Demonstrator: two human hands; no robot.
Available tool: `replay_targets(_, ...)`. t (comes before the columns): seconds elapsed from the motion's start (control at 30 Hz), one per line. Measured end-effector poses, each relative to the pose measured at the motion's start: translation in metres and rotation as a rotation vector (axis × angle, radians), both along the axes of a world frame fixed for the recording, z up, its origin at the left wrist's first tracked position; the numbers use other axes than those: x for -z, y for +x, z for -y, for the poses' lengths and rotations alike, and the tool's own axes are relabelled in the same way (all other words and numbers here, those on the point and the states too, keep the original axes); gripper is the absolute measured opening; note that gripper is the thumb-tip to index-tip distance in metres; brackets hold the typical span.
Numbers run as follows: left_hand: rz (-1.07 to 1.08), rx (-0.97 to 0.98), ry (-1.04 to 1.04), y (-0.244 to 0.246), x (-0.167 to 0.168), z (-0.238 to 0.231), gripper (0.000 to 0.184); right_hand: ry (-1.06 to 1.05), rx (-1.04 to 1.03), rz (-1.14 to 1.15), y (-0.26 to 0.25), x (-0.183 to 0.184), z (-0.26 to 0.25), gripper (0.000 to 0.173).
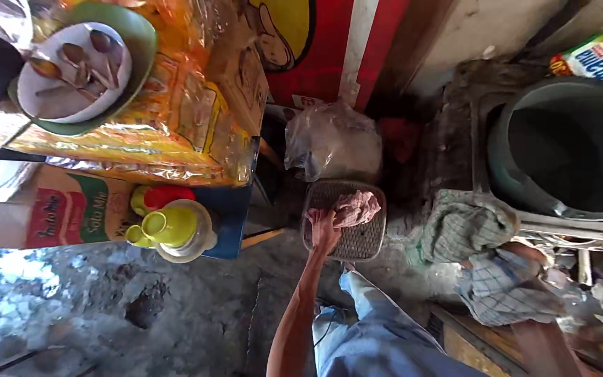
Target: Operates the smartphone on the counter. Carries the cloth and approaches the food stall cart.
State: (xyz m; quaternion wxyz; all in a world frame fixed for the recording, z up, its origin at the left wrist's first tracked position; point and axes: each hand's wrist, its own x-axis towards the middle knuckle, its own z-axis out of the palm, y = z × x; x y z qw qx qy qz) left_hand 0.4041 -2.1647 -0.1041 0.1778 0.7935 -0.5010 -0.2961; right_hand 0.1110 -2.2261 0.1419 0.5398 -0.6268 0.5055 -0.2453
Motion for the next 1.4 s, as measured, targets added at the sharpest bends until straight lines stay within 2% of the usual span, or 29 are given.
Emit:
replay_targets(0.03, -0.110, -0.075, -0.051, 0.003, -0.013, -0.008, 0.040, 0.070, -0.019, 0.104, -0.001, 0.000, -0.003, 0.013)
replay_targets(0.13, -0.398, -0.483, -0.284, 0.007, -0.062, -0.051, 0.045, 0.253, -0.017, 0.491, 0.001, 0.036, 0.002, 0.020)
replay_targets(0.17, -0.480, -0.612, -0.351, 0.008, -0.080, -0.070, 0.042, 0.278, -0.057, 0.516, 0.010, 0.048, 0.006, 0.022)
replay_targets(0.23, -0.599, -0.815, -0.427, 0.014, -0.110, -0.113, 0.045, 0.198, -0.126, 0.334, 0.039, 0.073, 0.009, 0.035)
replay_targets(0.33, -0.700, -1.083, -0.478, 0.019, -0.141, -0.178, 0.037, 0.006, -0.351, -0.328, 0.091, 0.133, 0.012, 0.060)
replay_targets(0.37, -0.733, -1.152, -0.502, 0.018, -0.149, -0.196, 0.034, -0.028, -0.440, -0.484, 0.105, 0.158, 0.011, 0.070)
replay_targets(0.43, -0.770, -1.228, -0.567, 0.016, -0.162, -0.230, 0.037, -0.070, -0.510, -0.611, 0.122, 0.201, 0.004, 0.088)
replay_targets(0.5, -0.736, -1.308, -0.608, 0.018, -0.169, -0.262, 0.038, -0.125, -0.439, -0.646, 0.138, 0.215, -0.006, 0.086)
replay_targets(0.67, -0.683, -1.493, -0.617, 0.032, -0.165, -0.334, 0.046, -0.126, -0.233, -0.827, 0.163, 0.194, -0.039, 0.083)
replay_targets(0.77, -0.727, -1.420, -0.709, 0.053, -0.152, -0.378, 0.043, -0.274, -0.167, -0.794, 0.189, 0.167, -0.073, 0.078)
replay_targets(0.83, -0.760, -1.325, -0.699, 0.070, -0.144, -0.408, 0.038, -0.331, -0.211, -0.750, 0.215, 0.144, -0.100, 0.061)
replay_targets(0.93, -0.749, -1.223, -0.640, 0.098, -0.141, -0.441, 0.021, -0.214, -0.344, -0.687, 0.270, 0.131, -0.121, 0.046)
replay_targets(1.0, -0.733, -1.212, -0.629, 0.112, -0.147, -0.457, 0.010, -0.093, -0.461, -0.510, 0.310, 0.122, -0.147, 0.042)
replay_targets(1.07, -0.742, -1.148, -0.640, 0.126, -0.151, -0.472, 0.027, 0.149, -0.583, -0.226, 0.352, 0.102, -0.196, 0.043)
replay_targets(1.1, -0.751, -1.106, -0.651, 0.134, -0.151, -0.478, 0.031, 0.283, -0.685, -0.089, 0.369, 0.095, -0.225, 0.048)
replay_targets(1.17, -0.766, -1.039, -0.656, 0.149, -0.153, -0.484, 0.026, 0.478, -0.960, 0.112, 0.396, 0.096, -0.287, 0.074)
replay_targets(1.2, -0.770, -1.027, -0.661, 0.157, -0.155, -0.484, 0.022, 0.534, -1.073, 0.180, 0.407, 0.100, -0.318, 0.081)
replay_targets(1.23, -0.772, -1.035, -0.671, 0.166, -0.158, -0.485, 0.020, 0.582, -1.171, 0.205, 0.418, 0.096, -0.346, 0.080)
replay_targets(1.3, -0.733, -1.115, -0.686, 0.186, -0.163, -0.488, 0.015, 0.591, -1.226, 0.151, 0.441, 0.085, -0.390, 0.052)
replay_targets(1.33, -0.709, -1.169, -0.682, 0.198, -0.164, -0.493, 0.014, 0.537, -1.224, 0.077, 0.454, 0.086, -0.404, 0.044)
replay_targets(1.4, -0.635, -1.207, -0.644, 0.224, -0.159, -0.509, 0.017, 0.291, -1.284, -0.082, 0.486, 0.098, -0.414, 0.042)
